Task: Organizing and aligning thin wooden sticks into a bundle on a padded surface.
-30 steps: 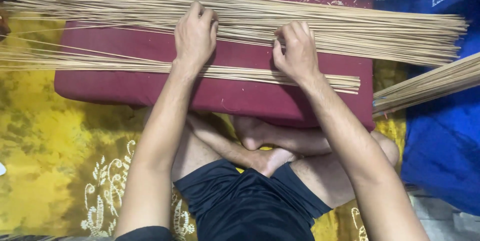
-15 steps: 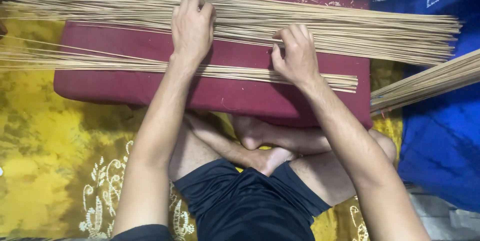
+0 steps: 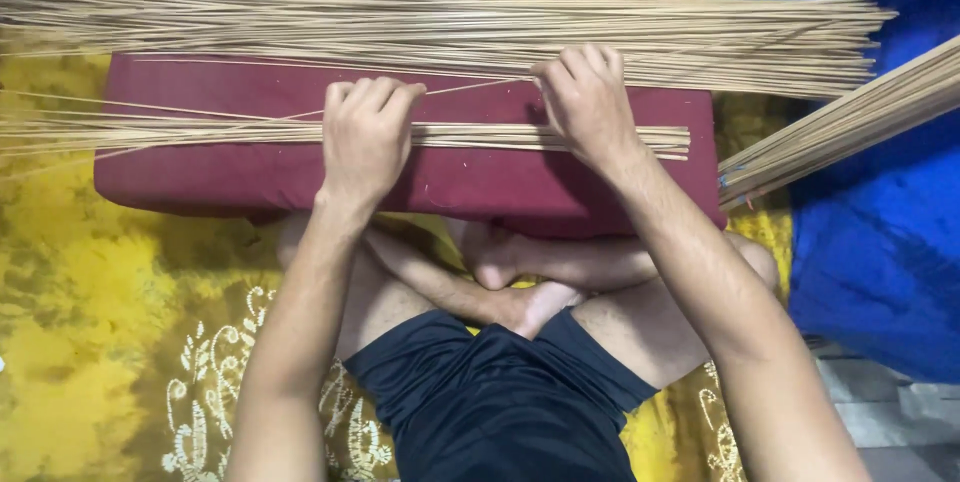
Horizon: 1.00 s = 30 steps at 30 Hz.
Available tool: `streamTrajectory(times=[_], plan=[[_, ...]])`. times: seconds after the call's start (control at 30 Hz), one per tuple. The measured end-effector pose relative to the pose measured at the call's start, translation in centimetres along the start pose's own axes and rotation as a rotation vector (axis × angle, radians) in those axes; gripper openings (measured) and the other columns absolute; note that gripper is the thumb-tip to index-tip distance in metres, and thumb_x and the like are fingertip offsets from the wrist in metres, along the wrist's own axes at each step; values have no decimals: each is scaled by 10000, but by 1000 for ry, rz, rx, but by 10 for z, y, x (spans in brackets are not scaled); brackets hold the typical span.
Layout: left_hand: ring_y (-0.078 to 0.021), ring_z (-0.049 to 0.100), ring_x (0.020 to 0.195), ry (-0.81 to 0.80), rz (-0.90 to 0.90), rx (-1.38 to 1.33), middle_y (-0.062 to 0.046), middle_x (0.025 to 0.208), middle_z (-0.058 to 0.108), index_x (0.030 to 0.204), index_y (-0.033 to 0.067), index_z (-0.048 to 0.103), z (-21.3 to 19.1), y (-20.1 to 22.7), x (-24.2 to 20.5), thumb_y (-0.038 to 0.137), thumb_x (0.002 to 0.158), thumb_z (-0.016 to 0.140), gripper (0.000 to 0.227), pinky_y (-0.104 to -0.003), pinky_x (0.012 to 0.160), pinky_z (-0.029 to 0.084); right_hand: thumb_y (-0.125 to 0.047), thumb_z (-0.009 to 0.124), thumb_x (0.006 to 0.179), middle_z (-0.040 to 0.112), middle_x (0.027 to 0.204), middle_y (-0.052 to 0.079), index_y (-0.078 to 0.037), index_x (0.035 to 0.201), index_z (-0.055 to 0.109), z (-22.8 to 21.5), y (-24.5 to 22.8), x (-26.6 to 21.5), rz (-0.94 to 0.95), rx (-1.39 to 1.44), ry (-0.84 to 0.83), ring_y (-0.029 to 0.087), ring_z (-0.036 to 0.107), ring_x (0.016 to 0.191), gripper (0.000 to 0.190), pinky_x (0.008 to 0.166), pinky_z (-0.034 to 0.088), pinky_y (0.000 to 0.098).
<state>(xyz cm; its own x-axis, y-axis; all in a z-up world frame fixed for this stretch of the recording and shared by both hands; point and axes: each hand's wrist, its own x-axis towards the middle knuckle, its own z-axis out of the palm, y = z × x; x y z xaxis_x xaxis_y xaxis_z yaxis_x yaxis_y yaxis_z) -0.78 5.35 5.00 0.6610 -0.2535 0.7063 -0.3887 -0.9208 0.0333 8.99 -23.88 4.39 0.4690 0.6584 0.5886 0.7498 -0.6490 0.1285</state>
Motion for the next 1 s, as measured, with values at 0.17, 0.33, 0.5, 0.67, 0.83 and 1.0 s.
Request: streamTrajectory(times=[0.17, 0.33, 0.5, 0.67, 0.83, 1.0], plan=[[-224, 629, 832, -26, -38, -2, -13, 963, 731, 1105, 126, 786, -8, -21, -17, 4, 941, 718, 215, -375, 740, 375, -96, 733, 1025, 612, 966, 70, -88, 1130, 674, -13, 35, -36, 79, -32, -73, 269, 550, 918, 120, 862, 398, 420], [-229, 615, 834, -29, -27, -5, 1, 958, 717, 1128, 141, 795, -11, -14, -10, 94, 1043, 767, 102, -379, 747, 386, -65, 712, 1012, 587, 913, 61, -100, 1100, 668, -26, 35, -45, 140, -65, -51, 265, 510, 862, 105, 806, 356, 403], [-178, 695, 838, 68, 57, -121, 38, 923, 680, 1059, 185, 765, 9, 33, 17, 16, 935, 716, 215, -316, 764, 478, -114, 658, 1013, 555, 893, 18, -140, 1107, 675, -21, 0, -32, 73, 70, 13, 245, 611, 886, 99, 902, 442, 430], [-165, 683, 812, 119, 101, -135, 40, 903, 679, 1014, 203, 759, 19, 71, 33, 35, 914, 725, 199, -312, 742, 488, -129, 665, 1000, 543, 837, 34, -128, 1075, 664, -40, -43, -14, 44, 92, 80, 253, 611, 835, 76, 872, 464, 420], [-163, 690, 829, 89, 106, -122, 41, 910, 691, 1009, 196, 771, 10, 41, 18, 31, 909, 758, 193, -303, 762, 486, -162, 646, 1038, 547, 842, 29, -126, 1093, 673, -43, -5, -52, 98, 88, 14, 253, 614, 827, 71, 849, 471, 415], [-181, 694, 908, -2, 61, -105, 35, 977, 695, 1063, 166, 758, 0, 4, 3, -17, 912, 774, 238, -332, 836, 485, -167, 679, 1046, 565, 877, 44, -124, 1123, 690, -51, 34, -92, 210, 9, -56, 263, 631, 863, 88, 824, 481, 404]])
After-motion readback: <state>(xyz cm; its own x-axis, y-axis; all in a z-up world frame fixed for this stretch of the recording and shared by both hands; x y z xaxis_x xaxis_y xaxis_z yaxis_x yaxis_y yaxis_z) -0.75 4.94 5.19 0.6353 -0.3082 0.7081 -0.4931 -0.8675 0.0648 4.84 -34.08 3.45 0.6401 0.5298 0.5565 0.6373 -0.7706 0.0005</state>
